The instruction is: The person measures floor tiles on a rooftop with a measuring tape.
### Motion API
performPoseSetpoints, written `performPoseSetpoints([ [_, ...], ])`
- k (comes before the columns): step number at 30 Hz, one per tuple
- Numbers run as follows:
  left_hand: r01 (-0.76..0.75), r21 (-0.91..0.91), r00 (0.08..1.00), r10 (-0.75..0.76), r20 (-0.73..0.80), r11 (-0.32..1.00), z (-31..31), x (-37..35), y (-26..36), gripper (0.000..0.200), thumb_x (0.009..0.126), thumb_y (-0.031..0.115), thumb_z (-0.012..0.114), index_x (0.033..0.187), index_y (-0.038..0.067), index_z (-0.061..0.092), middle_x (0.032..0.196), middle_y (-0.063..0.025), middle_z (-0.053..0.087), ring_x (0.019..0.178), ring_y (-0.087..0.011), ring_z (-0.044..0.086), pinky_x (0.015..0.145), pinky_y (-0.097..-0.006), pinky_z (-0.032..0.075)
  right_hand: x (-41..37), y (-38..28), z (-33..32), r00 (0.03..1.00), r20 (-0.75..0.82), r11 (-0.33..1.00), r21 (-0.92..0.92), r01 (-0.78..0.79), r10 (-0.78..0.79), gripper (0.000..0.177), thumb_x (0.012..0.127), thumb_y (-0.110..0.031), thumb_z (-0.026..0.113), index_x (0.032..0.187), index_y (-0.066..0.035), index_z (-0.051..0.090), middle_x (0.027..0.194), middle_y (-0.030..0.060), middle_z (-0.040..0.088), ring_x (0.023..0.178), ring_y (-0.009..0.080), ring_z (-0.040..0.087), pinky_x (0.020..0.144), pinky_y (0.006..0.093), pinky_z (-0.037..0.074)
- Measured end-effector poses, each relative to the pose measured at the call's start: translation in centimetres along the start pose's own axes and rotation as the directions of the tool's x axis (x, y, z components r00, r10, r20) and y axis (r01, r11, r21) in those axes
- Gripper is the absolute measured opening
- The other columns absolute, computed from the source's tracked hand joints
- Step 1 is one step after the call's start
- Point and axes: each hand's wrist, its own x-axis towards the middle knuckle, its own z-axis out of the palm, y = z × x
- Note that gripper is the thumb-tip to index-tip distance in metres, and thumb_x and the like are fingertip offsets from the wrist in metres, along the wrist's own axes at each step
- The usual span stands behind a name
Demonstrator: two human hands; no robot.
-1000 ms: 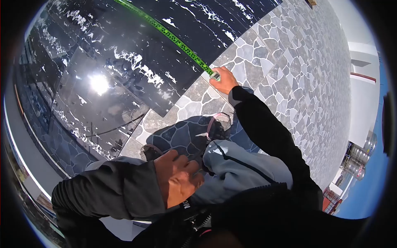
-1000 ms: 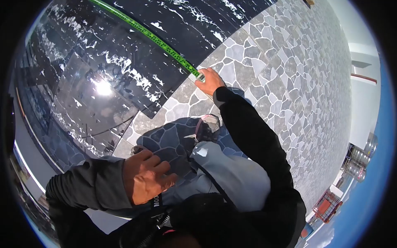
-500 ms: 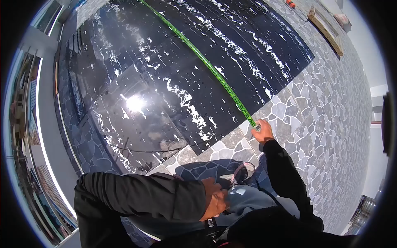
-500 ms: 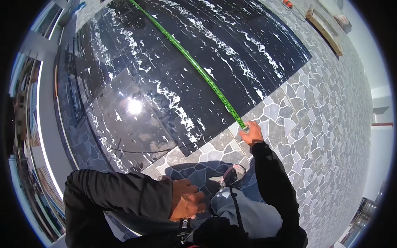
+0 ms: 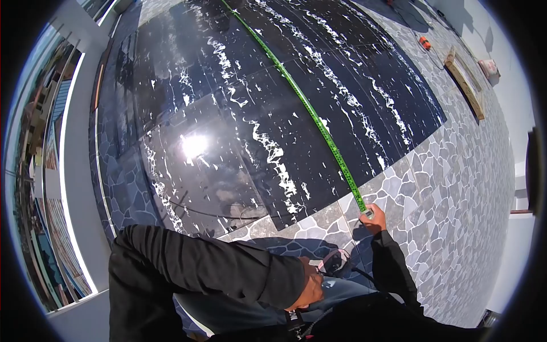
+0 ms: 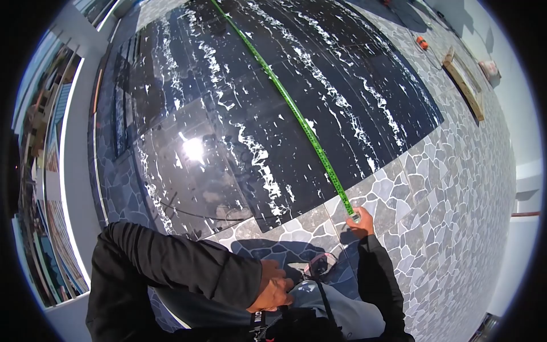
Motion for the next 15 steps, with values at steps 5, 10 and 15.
performPoseSetpoints([
  [5, -0.005, -0.019, 0.999, 0.004, -0.032, 1.000, -0.2, -0.3, -0.2, 0.035, 0.077, 0.031, 0.062, 0.104, 0.009, 0.058, 0.101, -0.0103, 0.058, 0.096, -0.0285, 0.059, 0.080, -0.0427, 0.046, -1.4, 0.7, -0.1, 0.997, -0.001, 0.996, 0.020, -0.083, 0.083, 0.031, 0.065, -0.016, 0.070, 0.091, -0.001, 0.061, 0.082, 0.0148, 0.062, 0.077, 0.0249, 0.062, 0.072, 0.0335, 0.048],
  [10, -0.018, -0.013, 1.000, 0.018, 0.017, 1.000, -1.0, -0.5, -0.1, 0.030, 0.085, 0.030, 0.055, 0.105, 0.008, 0.060, 0.100, -0.0095, 0.057, 0.097, -0.0264, 0.059, 0.078, -0.0409, 0.046, -2.4, 1.7, 0.2, 0.987, 0.016, 0.985, 0.046, -0.164, 0.163, 0.023, 0.066, -0.012, 0.070, 0.086, -0.004, 0.061, 0.080, 0.0122, 0.063, 0.074, 0.0239, 0.062, 0.068, 0.0328, 0.048],
  [15, 0.000, 0.189, 0.971, 0.045, -0.233, 0.982, 1.4, -0.8, -0.2, 0.029, 0.082, 0.029, 0.057, 0.105, 0.011, 0.061, 0.091, -0.0062, 0.055, 0.084, -0.0226, 0.057, 0.075, -0.0357, 0.044, -2.5, 1.7, 0.3, 0.971, 0.032, 0.968, 0.074, -0.239, 0.237, 0.026, 0.069, -0.016, 0.068, 0.092, -0.005, 0.060, 0.072, 0.0082, 0.061, 0.066, 0.0184, 0.061, 0.061, 0.0308, 0.048],
])
